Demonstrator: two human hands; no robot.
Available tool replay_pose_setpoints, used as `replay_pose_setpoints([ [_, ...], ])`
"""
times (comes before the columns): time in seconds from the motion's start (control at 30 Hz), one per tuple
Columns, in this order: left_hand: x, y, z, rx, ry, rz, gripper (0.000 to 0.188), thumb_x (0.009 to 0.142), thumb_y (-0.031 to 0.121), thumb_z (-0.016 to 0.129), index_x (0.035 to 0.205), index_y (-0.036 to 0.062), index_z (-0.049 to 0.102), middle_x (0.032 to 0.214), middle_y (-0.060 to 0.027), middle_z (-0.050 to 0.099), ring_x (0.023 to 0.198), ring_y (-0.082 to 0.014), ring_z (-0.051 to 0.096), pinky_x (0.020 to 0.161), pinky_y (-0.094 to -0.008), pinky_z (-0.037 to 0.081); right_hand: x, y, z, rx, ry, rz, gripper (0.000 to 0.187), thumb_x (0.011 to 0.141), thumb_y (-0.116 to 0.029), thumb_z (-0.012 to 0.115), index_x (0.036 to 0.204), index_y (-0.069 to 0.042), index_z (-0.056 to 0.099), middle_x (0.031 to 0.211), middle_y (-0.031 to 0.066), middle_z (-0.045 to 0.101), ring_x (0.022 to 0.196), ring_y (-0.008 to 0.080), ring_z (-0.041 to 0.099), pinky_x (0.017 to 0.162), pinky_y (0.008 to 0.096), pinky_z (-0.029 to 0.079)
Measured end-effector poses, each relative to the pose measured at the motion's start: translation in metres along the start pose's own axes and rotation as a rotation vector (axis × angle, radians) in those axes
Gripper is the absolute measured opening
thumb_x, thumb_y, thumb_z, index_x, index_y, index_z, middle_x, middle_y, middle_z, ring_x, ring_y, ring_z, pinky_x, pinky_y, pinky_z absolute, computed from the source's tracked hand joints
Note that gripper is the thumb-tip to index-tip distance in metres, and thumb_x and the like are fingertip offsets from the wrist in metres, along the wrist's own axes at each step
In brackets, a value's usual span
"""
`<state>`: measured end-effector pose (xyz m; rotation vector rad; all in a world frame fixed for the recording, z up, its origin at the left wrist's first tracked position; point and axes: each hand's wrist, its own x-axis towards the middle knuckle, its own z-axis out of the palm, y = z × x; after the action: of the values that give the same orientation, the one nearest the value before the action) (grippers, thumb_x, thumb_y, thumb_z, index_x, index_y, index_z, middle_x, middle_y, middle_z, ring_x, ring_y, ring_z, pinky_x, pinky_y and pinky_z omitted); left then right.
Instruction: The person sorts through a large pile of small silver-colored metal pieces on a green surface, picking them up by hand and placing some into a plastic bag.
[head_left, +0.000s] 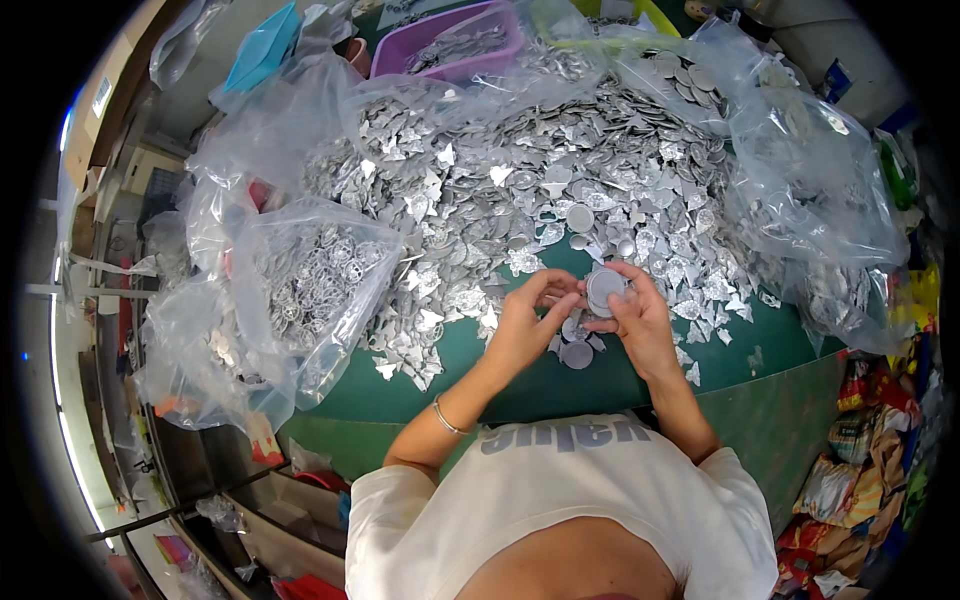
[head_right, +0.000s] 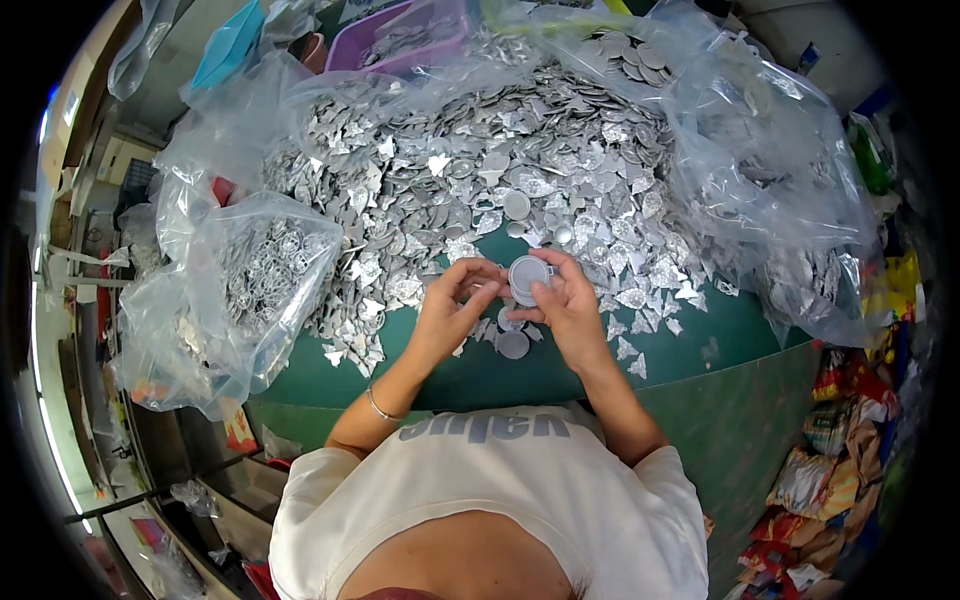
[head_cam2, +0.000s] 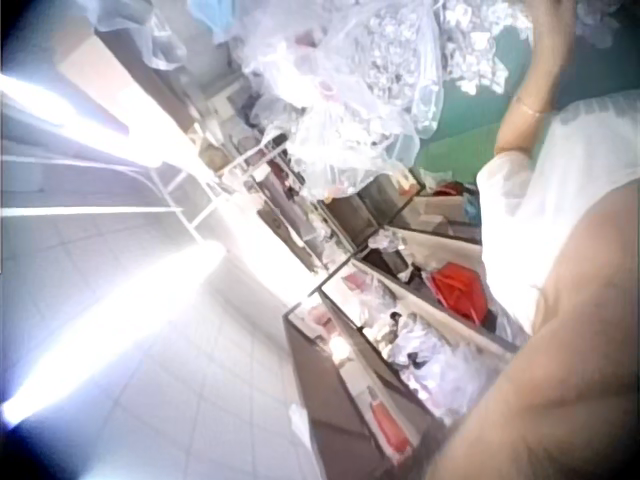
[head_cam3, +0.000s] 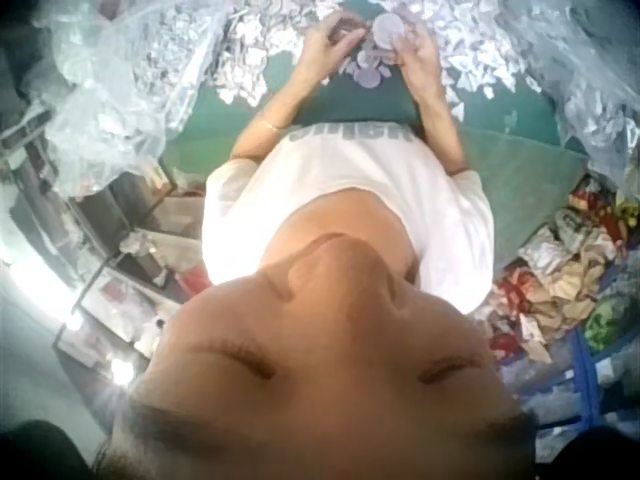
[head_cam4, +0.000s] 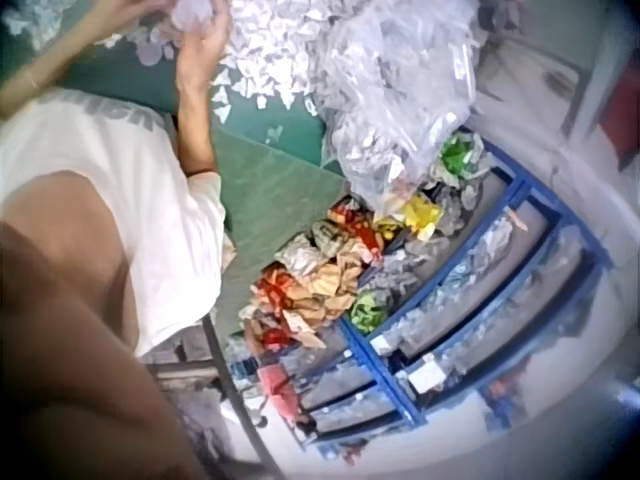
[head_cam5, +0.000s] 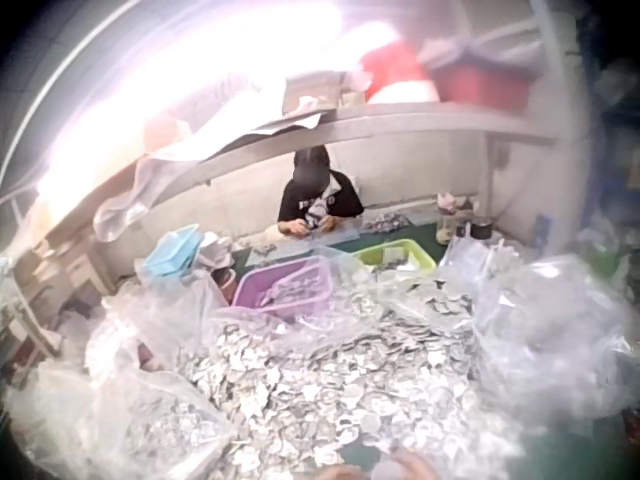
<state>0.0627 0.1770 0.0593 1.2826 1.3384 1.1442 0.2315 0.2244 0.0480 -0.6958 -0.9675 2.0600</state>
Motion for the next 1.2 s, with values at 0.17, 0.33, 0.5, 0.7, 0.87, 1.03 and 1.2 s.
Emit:
replay_pose_setpoints([
  [0.17,-0.007,-0.013,0.017,-0.075,0.006,-0.025,0.036,0.081,0.002,0.062,0.114,-0.0033,0.05,0.097,-0.008,0.059,0.083,-0.0123,0.06,0.069,-0.0235,0.048,-0.006,0.013,0.002,-0.096,0.068,-0.06,0.029,0.091,-0.006,0.044,0.118,0.003,0.04,0.103,0.0127,0.055,0.092,0.0178,0.058,0.068,0.0302,0.056],
  [0.33,-0.012,-0.009,0.02,0.135,-0.047,-0.104,0.032,0.08,0.004,0.063,0.11,-0.004,0.054,0.09,-0.0075,0.062,0.081,-0.0109,0.06,0.067,-0.0218,0.048,-0.004,0.021,-0.022,-0.611,0.006,-0.094,0.024,0.089,-0.008,0.049,0.112,-0.001,0.051,0.094,0.0063,0.058,0.08,0.0122,0.054,0.068,0.0255,0.044],
  [0.5,-0.023,-0.031,0.01,0.01,0.01,-0.064,0.026,0.084,0.003,0.059,0.109,-0.0031,0.055,0.092,-0.0074,0.062,0.084,-0.0111,0.059,0.071,-0.0219,0.047,0.006,-0.017,-0.025,-0.823,-0.074,0.019,0.023,0.089,-0.01,0.05,0.11,-0.002,0.053,0.094,0.0062,0.06,0.079,0.013,0.054,0.066,0.0256,0.044],
  [0.7,-0.034,-0.037,-0.004,-0.113,0.053,-0.139,0.025,0.086,0.003,0.056,0.11,-0.0026,0.054,0.094,-0.0065,0.061,0.088,-0.0106,0.058,0.077,-0.0219,0.046,0.06,-0.074,-0.032,-0.173,0.18,-0.002,0.028,0.089,-0.016,0.052,0.114,-0.002,0.049,0.095,0.0068,0.061,0.068,0.0107,0.055,0.052,0.0218,0.042],
  [0.87,-0.03,-0.044,0.001,-0.117,0.083,-0.082,0.024,0.084,0.003,0.057,0.108,-0.0014,0.055,0.091,-0.0075,0.062,0.083,-0.0119,0.059,0.073,-0.0229,0.047,0.17,-0.136,-0.074,-0.244,0.349,-0.508,0.039,0.09,-0.009,0.046,0.125,0.006,0.035,0.101,0.0116,0.056,0.087,0.0202,0.057,0.07,0.0305,0.049],
  [1.03,-0.042,-0.036,-0.009,0.069,0.234,-0.059,0.024,0.081,0.001,0.059,0.105,0.0002,0.056,0.091,-0.0117,0.062,0.081,-0.0204,0.061,0.071,-0.0277,0.048,0.135,-0.105,-0.049,-0.712,0.359,-0.435,0.038,0.091,-0.012,0.045,0.126,0.003,0.043,0.115,0.0115,0.056,0.104,0.0187,0.053,0.085,0.0301,0.042],
  [1.2,-0.036,-0.049,-0.016,0.57,0.389,0.25,0.036,0.071,-0.001,0.064,0.106,0.0009,0.055,0.108,-0.0145,0.055,0.099,-0.0332,0.052,0.084,-0.0374,0.042,0.041,-0.041,-0.034,-1.332,-0.034,-0.372,0.026,0.079,-0.012,0.062,0.102,-0.001,0.061,0.096,0.0129,0.062,0.089,0.0279,0.055,0.081,0.0331,0.043],
])
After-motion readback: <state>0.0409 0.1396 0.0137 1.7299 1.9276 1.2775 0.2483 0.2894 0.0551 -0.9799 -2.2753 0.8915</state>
